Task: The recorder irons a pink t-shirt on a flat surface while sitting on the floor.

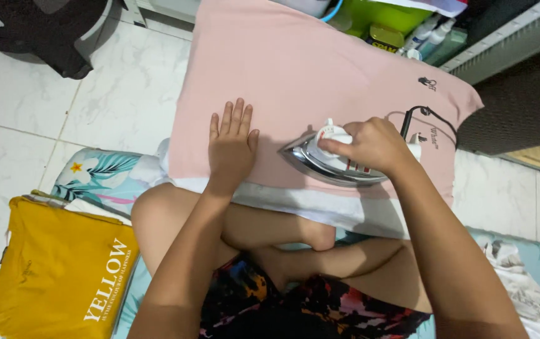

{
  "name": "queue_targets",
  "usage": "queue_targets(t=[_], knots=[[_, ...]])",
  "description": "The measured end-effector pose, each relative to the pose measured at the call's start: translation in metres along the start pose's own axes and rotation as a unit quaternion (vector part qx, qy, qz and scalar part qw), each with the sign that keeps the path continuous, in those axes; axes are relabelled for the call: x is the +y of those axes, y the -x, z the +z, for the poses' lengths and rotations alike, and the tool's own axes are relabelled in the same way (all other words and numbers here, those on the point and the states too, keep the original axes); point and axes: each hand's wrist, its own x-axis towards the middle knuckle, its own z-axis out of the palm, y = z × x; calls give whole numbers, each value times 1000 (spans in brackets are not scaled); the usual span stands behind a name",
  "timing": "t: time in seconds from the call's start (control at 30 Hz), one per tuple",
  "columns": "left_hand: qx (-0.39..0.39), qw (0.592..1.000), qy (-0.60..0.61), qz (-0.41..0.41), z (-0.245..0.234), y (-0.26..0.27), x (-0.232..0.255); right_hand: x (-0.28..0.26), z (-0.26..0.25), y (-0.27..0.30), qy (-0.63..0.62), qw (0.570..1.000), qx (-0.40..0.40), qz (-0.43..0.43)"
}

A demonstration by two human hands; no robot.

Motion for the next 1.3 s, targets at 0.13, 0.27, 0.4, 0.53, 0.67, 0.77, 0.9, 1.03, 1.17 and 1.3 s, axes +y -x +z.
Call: queue_targets(t=[0.13,0.27,0.4,0.53,0.67,0.77,0.9,1.03,1.17,1.3], knots=[[-14,1000,-5,-14,3,-2,-3,0,5,-17,44,999,25,-16],[-20,999,-1,-32,9,-2,-3,-11,10,-39,52,996,72,24],[-16,999,10,-37,9,-2,-4,-34,7,-66,27,991,110,64],[-20,999,7,-38,5,-3,-3,-48,3,-96,6,987,123,100],[-19,999,16,-40,8,-3,-5,-53,-2,-124,-7,981,150,120],[-22,999,11,-40,0,-8,-2,-53,-3,-133,-13,980,162,116],[-34,999,1,-39,19,-40,-10,-46,-5,-128,-13,983,150,102],[7,1000,-7,29,46,-125,-36,-46,-7,-102,-30,981,127,140],[-155,971,97,156,79,-186,-49,-25,3,-99,-5,973,174,155],[-201,962,71,172,79,-205,-49,-18,7,-104,22,968,195,155]])
